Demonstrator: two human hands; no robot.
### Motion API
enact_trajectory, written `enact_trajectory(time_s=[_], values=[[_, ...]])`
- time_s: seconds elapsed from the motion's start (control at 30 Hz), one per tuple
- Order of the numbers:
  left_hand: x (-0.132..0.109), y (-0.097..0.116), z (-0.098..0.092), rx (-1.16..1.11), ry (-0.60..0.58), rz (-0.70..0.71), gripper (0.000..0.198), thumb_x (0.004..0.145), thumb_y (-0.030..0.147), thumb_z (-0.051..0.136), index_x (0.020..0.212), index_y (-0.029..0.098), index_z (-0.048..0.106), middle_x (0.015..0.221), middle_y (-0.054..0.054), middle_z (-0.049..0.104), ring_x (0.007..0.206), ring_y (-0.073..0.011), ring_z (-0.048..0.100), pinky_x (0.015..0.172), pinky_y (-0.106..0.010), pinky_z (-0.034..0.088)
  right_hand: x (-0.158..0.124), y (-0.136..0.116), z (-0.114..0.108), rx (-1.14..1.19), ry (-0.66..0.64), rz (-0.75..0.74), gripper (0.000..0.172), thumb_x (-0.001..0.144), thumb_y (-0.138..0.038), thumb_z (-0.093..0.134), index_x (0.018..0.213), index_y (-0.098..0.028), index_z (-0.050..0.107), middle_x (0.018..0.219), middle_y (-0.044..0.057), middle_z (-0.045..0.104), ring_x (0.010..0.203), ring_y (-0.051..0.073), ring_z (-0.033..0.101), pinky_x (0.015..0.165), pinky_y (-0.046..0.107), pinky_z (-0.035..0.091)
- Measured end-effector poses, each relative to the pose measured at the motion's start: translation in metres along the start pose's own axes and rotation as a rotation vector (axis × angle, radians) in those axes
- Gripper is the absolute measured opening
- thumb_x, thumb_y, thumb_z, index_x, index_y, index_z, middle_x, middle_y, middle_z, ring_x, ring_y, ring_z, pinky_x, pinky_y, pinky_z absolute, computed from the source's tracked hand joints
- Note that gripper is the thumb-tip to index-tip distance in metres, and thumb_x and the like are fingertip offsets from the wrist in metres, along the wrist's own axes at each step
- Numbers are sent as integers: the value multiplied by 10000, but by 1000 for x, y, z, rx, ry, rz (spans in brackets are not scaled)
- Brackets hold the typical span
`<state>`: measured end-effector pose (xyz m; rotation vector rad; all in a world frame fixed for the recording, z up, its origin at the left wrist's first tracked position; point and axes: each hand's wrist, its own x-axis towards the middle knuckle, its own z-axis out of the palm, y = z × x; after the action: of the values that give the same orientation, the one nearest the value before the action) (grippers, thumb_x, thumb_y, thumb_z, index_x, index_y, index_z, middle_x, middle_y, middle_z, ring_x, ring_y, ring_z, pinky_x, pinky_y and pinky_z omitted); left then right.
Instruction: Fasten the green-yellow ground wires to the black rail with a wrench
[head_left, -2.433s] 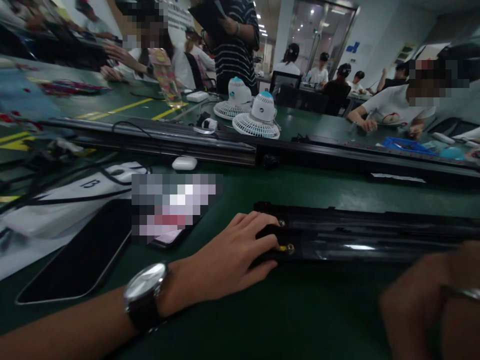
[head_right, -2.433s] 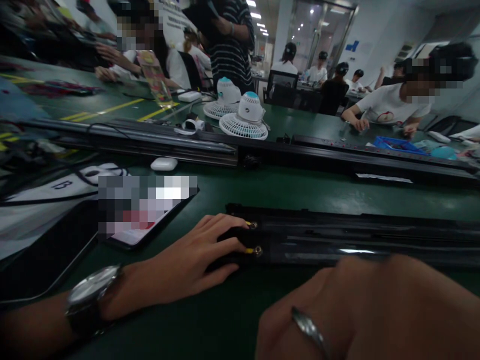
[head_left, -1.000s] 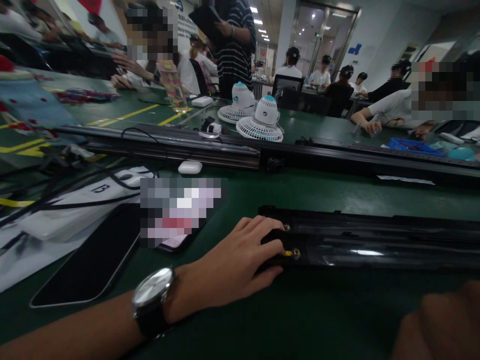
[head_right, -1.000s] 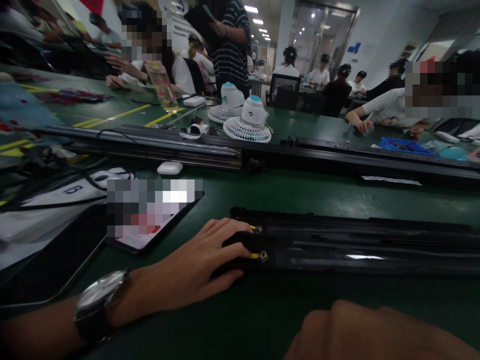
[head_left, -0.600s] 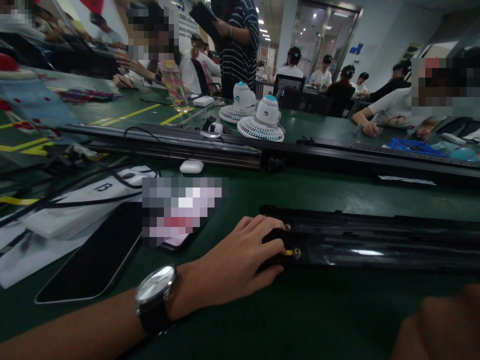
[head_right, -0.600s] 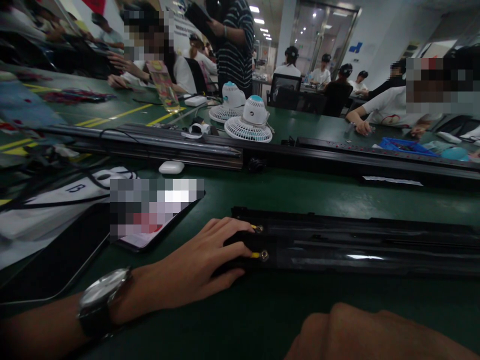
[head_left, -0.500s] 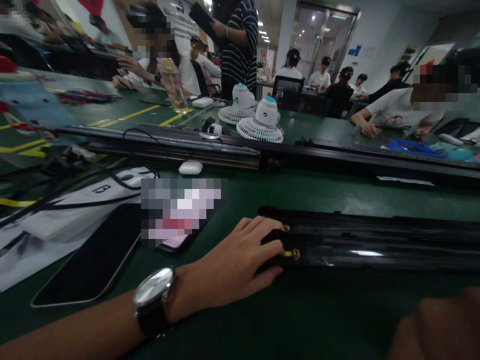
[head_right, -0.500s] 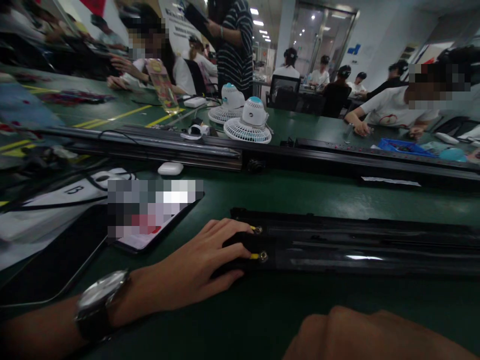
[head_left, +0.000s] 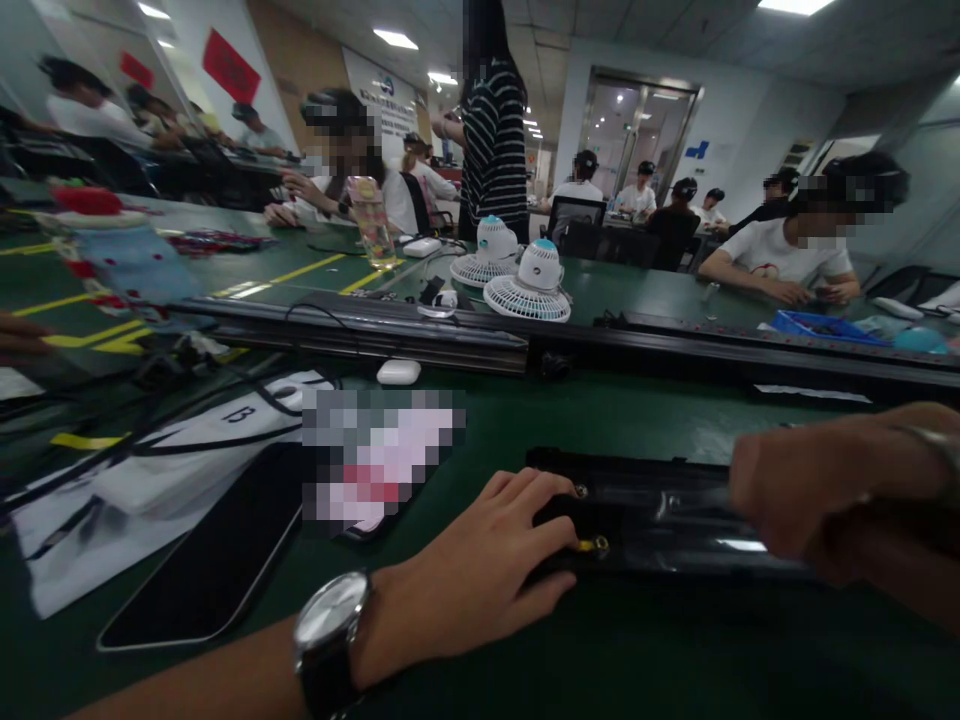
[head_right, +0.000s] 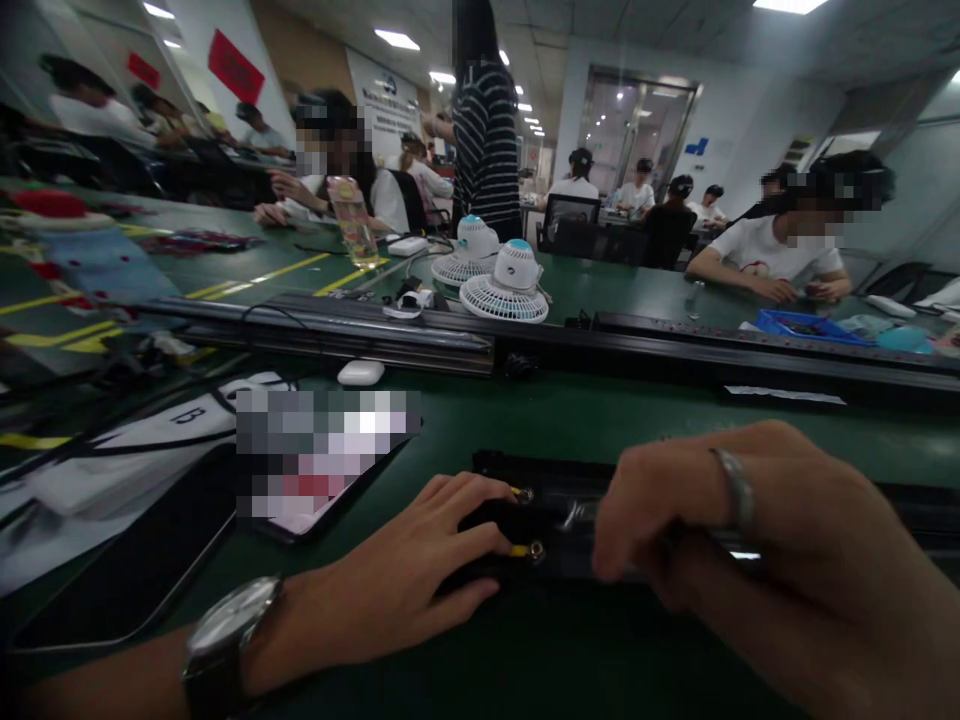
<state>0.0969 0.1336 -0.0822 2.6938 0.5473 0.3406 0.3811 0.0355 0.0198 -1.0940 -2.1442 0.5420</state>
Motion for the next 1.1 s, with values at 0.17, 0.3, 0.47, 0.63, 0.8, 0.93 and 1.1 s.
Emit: enact_trajectory(time_s=[0.17,0.3,0.47,0.63,0.8,0.93,1.1], values=[[-2,1,-2,5,-27,-30,220,934,257,648,1151,264,614,1456,-47,477,1325,-276,461,1087,-513,414,28,7,4,-150,-143,158,307,829,10,482,921,-247,624,747,-36,623,629,127,562,549,230,415],[-3,2,-4,-9,-35,-45,235,922,240,657,1151,269,614,1453,-39,481,1315,-265,468,1092,-506,415,30,17,17,-208,-257,227,300,890,-33,474,1043,-240,627,813,-36,629,676,118,571,621,234,418],[-3,5,-7,-28,-46,-69,271,894,217,681,1153,268,619,1431,-43,504,1305,-271,478,1101,-507,410,26,30,29,-218,-336,273,226,949,-98,481,974,-251,646,1006,-12,684,908,161,632,816,290,454],[-5,6,-9,-54,-34,-65,300,882,214,683,1165,288,612,1416,-28,523,1275,-268,499,1074,-496,421,23,40,38,-172,-321,309,229,982,-147,489,1040,-260,679,1064,-8,704,978,168,650,884,303,471],[-11,7,-8,-40,-6,-76,296,874,233,696,1152,287,610,1407,-35,531,1274,-286,506,1062,-512,422,17,34,49,-117,-306,296,280,1002,-192,502,1212,-299,654,1089,-14,724,957,157,675,854,272,497],[-13,5,-4,-35,18,-54,293,879,255,701,1153,286,601,1432,-38,513,1289,-285,500,1052,-502,427,8,34,57,-112,-250,295,213,1008,-197,495,985,-241,702,987,5,740,919,168,678,846,272,497],[-12,3,-2,-14,28,-53,278,868,238,702,1127,267,606,1411,-48,520,1279,-291,504,1061,-519,420,-2,52,56,-27,-59,287,228,1041,-301,476,1003,-236,692,994,42,703,935,206,655,840,333,497]])
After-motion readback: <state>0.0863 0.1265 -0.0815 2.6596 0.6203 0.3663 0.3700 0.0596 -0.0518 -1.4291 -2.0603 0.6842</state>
